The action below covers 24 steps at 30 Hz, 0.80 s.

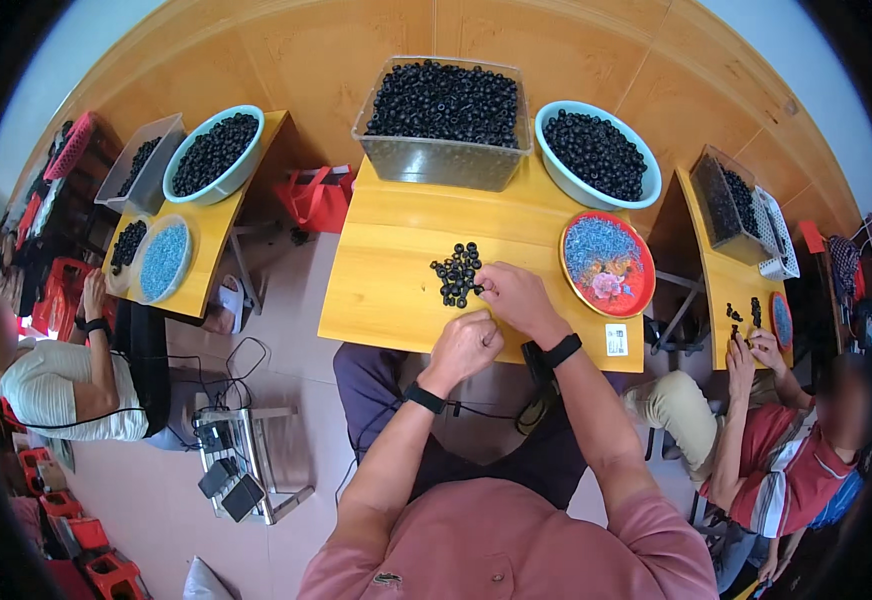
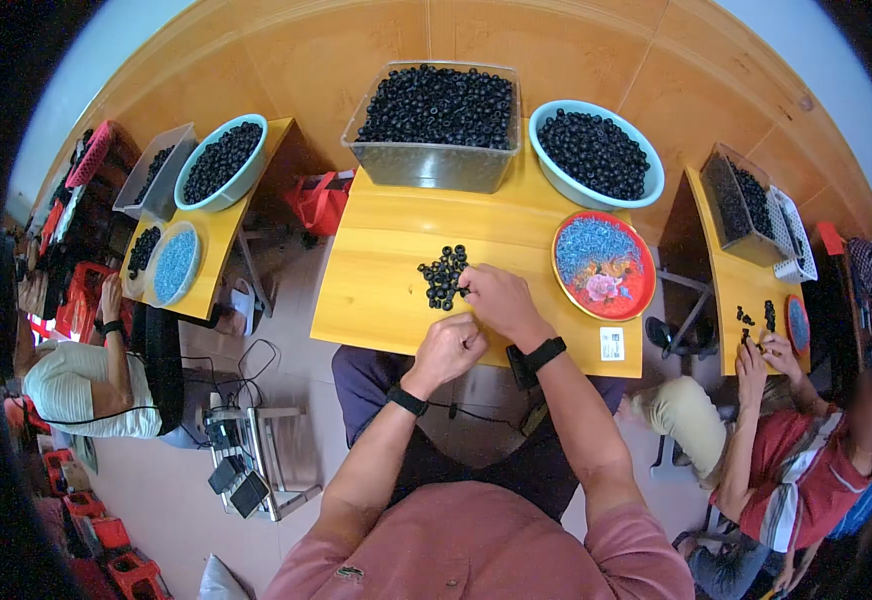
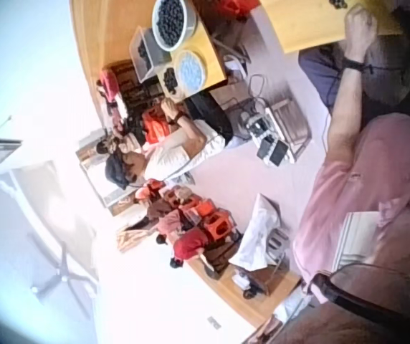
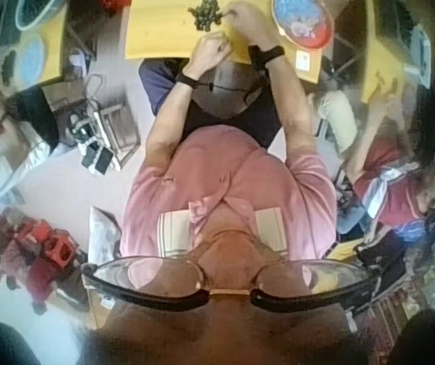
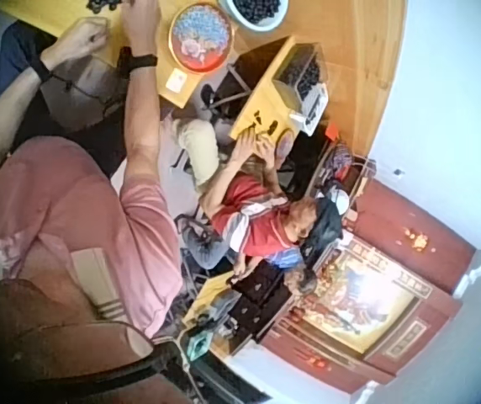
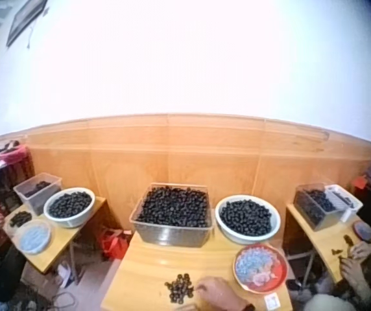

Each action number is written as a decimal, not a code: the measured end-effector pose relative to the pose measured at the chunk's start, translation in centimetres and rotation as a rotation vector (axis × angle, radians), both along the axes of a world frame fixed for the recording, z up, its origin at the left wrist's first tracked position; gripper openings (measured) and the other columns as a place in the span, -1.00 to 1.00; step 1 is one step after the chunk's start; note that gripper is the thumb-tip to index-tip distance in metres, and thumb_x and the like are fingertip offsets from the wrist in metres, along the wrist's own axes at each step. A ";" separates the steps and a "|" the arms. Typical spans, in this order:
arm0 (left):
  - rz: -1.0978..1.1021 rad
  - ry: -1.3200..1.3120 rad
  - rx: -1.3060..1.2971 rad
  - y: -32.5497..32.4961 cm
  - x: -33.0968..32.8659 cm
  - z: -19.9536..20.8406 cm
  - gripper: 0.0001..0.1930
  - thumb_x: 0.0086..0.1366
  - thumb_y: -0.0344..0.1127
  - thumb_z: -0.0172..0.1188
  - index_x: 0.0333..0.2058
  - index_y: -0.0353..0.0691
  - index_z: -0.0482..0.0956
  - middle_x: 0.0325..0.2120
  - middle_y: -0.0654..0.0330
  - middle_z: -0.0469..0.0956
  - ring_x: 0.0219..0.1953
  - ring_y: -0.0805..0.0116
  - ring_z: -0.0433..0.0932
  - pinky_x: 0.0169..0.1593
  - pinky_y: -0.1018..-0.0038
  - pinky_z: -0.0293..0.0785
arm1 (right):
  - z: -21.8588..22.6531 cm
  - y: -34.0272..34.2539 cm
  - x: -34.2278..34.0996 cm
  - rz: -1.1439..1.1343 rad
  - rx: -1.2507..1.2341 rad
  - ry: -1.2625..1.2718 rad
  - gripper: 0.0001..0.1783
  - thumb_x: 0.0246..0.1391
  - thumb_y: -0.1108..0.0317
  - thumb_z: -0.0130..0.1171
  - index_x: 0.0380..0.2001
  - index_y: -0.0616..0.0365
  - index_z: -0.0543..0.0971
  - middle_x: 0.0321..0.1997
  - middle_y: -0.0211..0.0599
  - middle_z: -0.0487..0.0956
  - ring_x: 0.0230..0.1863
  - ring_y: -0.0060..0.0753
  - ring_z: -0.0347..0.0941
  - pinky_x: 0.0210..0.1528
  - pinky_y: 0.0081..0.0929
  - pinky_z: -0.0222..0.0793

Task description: Assembling small black plastic components at a table in a workshop.

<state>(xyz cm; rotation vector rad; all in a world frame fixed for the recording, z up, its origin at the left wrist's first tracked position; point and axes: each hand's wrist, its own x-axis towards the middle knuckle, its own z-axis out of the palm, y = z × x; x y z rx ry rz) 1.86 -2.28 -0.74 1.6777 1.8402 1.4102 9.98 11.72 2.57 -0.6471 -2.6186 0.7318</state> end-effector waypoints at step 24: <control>0.226 -0.127 -0.007 1.1 0.2 -0.4 -0.77 0.23 -0.60 0.28 -0.14 -0.31 0.55 -0.42 0.16 0.55 -0.46 0.43 0.50 -0.32 0.48 0.48 | -2.2 -2.1 3.6 -0.008 -0.135 0.231 -0.79 0.00 0.57 0.07 -0.23 0.22 0.46 -0.25 -0.01 0.60 -0.14 0.14 0.54 -0.10 0.00 0.45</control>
